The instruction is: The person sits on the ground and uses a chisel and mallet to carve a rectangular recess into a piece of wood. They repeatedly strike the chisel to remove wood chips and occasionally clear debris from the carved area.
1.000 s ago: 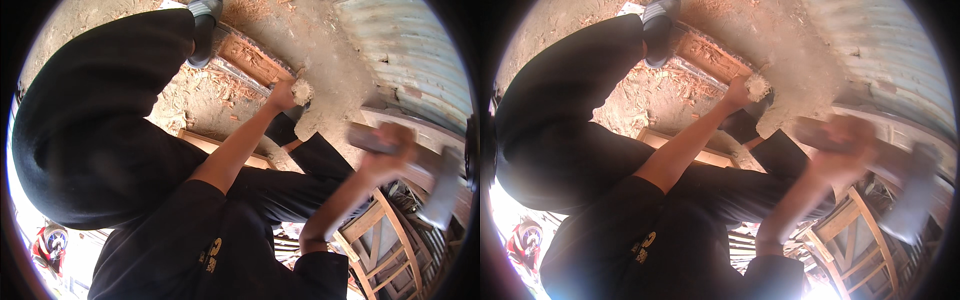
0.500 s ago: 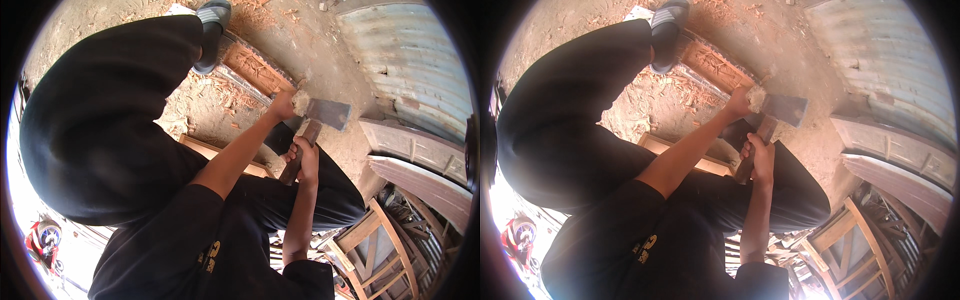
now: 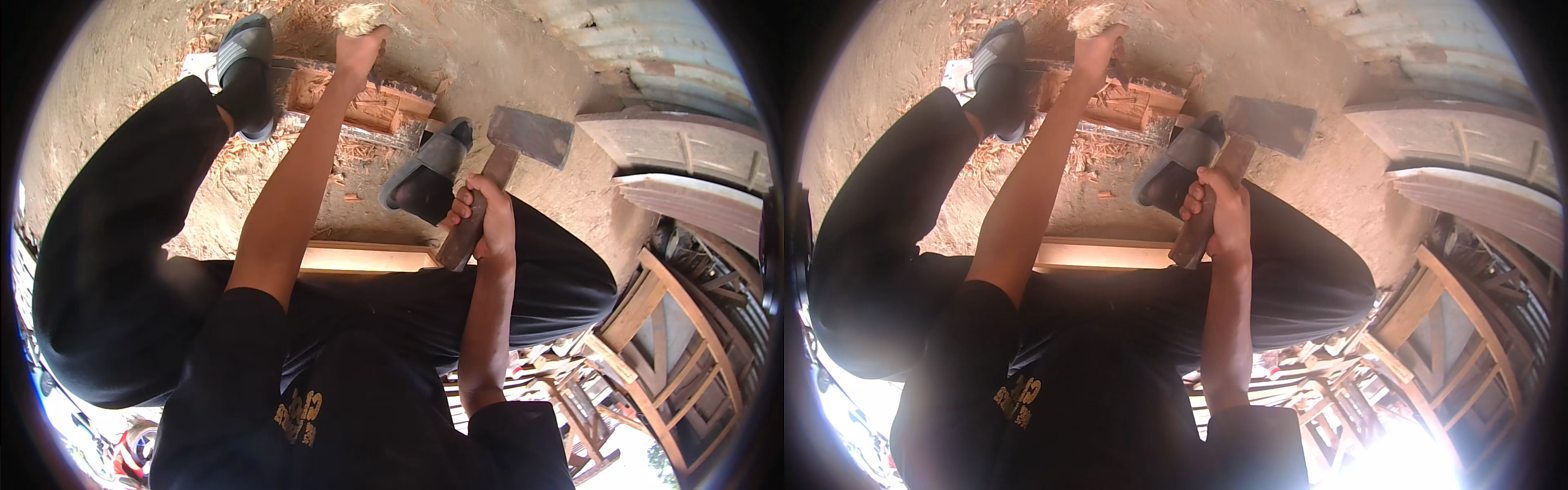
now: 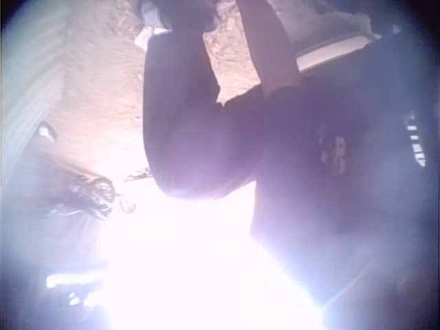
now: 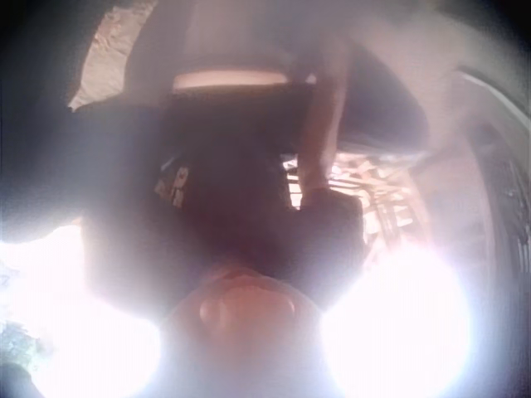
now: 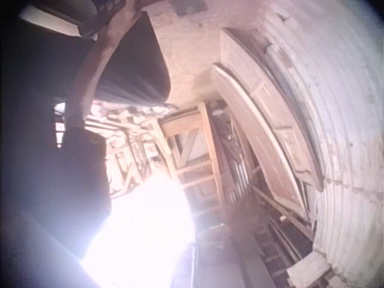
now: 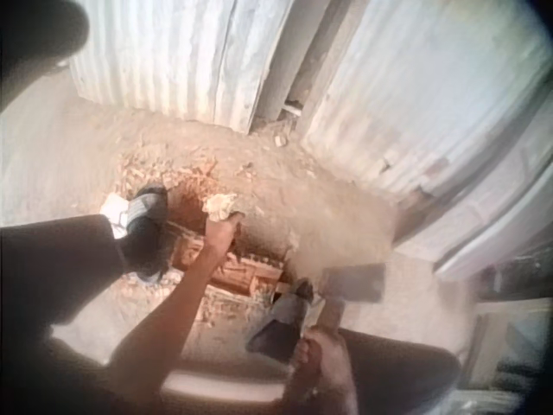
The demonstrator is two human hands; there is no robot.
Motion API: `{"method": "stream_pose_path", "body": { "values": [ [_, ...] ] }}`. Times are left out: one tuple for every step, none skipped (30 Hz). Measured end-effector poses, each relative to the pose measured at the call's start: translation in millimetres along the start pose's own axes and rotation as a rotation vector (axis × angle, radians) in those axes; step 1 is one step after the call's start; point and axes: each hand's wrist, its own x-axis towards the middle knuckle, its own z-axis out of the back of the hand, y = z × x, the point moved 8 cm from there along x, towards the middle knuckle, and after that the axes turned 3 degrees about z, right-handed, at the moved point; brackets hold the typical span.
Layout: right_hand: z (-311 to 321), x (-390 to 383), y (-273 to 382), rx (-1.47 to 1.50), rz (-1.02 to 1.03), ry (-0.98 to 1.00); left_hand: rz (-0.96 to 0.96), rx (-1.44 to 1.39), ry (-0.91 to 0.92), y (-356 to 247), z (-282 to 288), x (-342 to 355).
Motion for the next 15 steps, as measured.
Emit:
{"method": "stream_pose_path", "body": {
  "values": [
    [2, 2, -4, -0.002, -0.035, -0.015, 0.035, -0.053, 0.11, -1, -8, -9],
    [2, 3, -4, 0.009, -0.033, -0.011, 0.034, -0.032, 0.111, -1, -12, -14],
    [0, 2, -5, 0.013, -0.035, -0.006, 0.034, -0.017, 0.105, 3, -13, -20],
    [-2, 2, -5, 0.016, -0.036, -0.001, 0.034, -0.001, 0.101, 6, -13, -25],
    [-7, 1, -5, 0.013, -0.036, 0.012, 0.01, -0.027, 0.082, 7, -12, -31],
    [-9, 0, -5, 0.011, -0.034, 0.016, -0.01, -0.054, 0.07, 9, -14, -41],
    [-10, -1, -5, 0.01, -0.031, 0.021, -0.03, -0.081, 0.06, 11, -16, -49],
    [-8, 0, -5, 0.014, -0.035, 0.019, -0.005, -0.049, 0.067, 15, -19, -58],
    [-10, 0, -5, 0.017, -0.038, 0.024, 0.014, -0.016, 0.071, 16, -17, -66],
    [-10, 0, -4, 0.021, -0.041, 0.029, 0.033, 0.017, 0.074, 17, -17, -70],
    [-11, 0, -4, 0.032, -0.045, 0.034, 0.015, -0.031, 0.148, 28, -18, -65],
    [-11, -2, -5, 0.04, -0.053, 0.035, 0.019, 0.002, 0.143, 31, -19, -70],
    [-10, -4, -6, 0.047, -0.06, 0.036, 0.023, 0.035, 0.138, 35, -20, -76],
    [-9, -6, -7, 0.056, -0.068, 0.029, 0.026, 0.067, 0.133, 37, -21, -82],
    [-9, -5, -8, 0.065, -0.073, 0.029, -0.004, 0.088, 0.159, 37, -22, -82]
  ]
}}
